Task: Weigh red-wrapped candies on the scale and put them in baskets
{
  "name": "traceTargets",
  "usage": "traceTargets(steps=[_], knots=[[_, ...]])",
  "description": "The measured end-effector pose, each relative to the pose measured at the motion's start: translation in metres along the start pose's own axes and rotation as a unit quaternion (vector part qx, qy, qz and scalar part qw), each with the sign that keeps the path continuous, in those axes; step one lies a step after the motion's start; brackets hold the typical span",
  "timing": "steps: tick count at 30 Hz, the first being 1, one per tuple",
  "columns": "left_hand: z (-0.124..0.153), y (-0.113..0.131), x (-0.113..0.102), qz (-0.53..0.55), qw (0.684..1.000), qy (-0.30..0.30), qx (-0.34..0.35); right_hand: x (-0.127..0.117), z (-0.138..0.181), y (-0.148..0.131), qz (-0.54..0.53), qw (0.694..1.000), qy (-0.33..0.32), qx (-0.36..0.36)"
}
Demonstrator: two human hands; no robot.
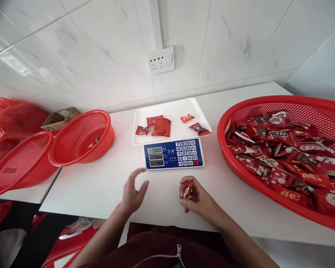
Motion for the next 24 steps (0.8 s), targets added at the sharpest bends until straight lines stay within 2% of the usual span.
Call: traceTargets(steps=[4, 7, 10, 14, 19, 21, 24], knots=[[-0.036, -0.048, -0.047, -0.191, 0.973, 0.123, -0.045, 0.002, -0.005, 0.009, 0.072, 0.997, 0.030, -0.007], [-0.058, -0.084, -0.081, -0.311, 0.930, 0.111, -0.164, 0.002, -0.006, 0.012, 0.130, 0.991, 0.031, 0.002], [-0.068, -0.103, -0.096, -0.363, 0.903, 0.081, -0.216, 0.002, -0.007, 0.014, 0.138, 0.990, 0.024, 0.013], [-0.070, -0.106, -0.095, -0.377, 0.897, 0.075, -0.217, 0.001, -0.006, 0.013, 0.137, 0.990, 0.021, 0.020], [-0.069, -0.102, -0.091, -0.370, 0.904, 0.087, -0.194, 0.003, -0.006, 0.010, 0.139, 0.990, 0.016, 0.023], [-0.073, -0.097, -0.085, -0.346, 0.920, 0.100, -0.153, 0.003, -0.006, 0.010, 0.135, 0.990, 0.015, 0.023], [-0.088, -0.083, -0.065, -0.266, 0.957, 0.098, -0.055, 0.004, -0.007, 0.009, 0.135, 0.990, 0.017, 0.027]])
Point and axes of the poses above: each hand's wrist, its own z-axis away from the middle knuckle, its own x-axis out of the palm, y = z × x, the point moved 2 cm from there along -z, towards the middle knuckle, and after that the axes turned 2 degrees about z, right-handed, at the moved point
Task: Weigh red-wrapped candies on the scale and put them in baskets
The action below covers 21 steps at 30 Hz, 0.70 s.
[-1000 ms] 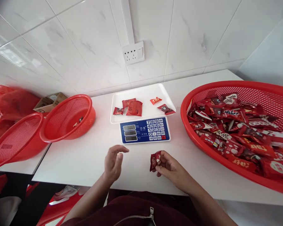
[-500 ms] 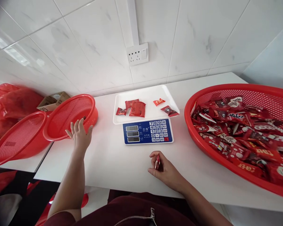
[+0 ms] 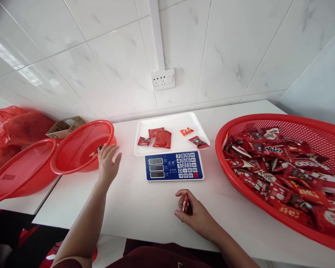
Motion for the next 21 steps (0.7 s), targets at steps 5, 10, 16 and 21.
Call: traceTargets(steps=[5, 10, 16, 21], knots=[[-0.027, 0.069, 0.024, 0.172, 0.974, -0.063, 0.134, 0.001, 0.000, -0.005, 0.006, 1.000, 0.010, 0.003], [-0.041, 0.165, 0.049, 0.194, 0.909, -0.210, 0.302, 0.002, 0.000, -0.011, -0.011, 1.000, 0.019, -0.001], [-0.045, 0.235, 0.081, 0.155, 0.842, -0.340, 0.390, 0.001, 0.003, -0.012, -0.022, 0.999, 0.025, -0.007], [-0.051, 0.219, 0.078, 0.131, 0.874, -0.330, 0.330, 0.000, 0.007, -0.016, 0.009, 1.000, 0.024, -0.009]])
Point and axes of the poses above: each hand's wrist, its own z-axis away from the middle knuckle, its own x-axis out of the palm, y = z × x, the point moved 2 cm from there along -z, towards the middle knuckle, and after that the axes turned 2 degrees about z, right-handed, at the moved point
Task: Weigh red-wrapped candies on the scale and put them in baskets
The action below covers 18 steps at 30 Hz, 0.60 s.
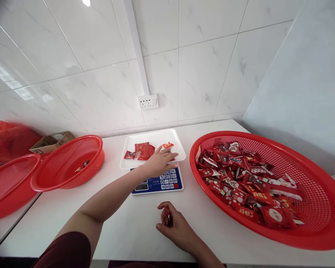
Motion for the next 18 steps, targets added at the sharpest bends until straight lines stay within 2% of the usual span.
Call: traceTargets(steps=[7, 9, 11, 14, 16, 18], knots=[[0.057, -0.031, -0.022, 0.001, 0.992, 0.116, -0.041, 0.001, 0.001, -0.001, 0.042, 0.999, -0.035, 0.002], [0.081, -0.049, -0.032, -0.009, 0.982, 0.165, -0.089, 0.002, 0.002, 0.001, 0.051, 0.998, -0.040, 0.000], [0.113, -0.074, -0.044, -0.044, 0.961, 0.215, -0.171, 0.001, 0.002, 0.002, 0.061, 0.997, -0.042, -0.001], [0.174, -0.111, -0.067, -0.138, 0.893, 0.245, -0.352, 0.002, 0.002, 0.003, 0.066, 0.997, -0.039, 0.001], [0.219, -0.131, -0.082, -0.166, 0.827, 0.233, -0.484, 0.002, 0.002, 0.002, 0.067, 0.997, -0.037, 0.004], [0.264, -0.143, -0.096, -0.159, 0.756, 0.245, -0.586, 0.002, 0.002, 0.002, 0.068, 0.997, -0.035, 0.006]])
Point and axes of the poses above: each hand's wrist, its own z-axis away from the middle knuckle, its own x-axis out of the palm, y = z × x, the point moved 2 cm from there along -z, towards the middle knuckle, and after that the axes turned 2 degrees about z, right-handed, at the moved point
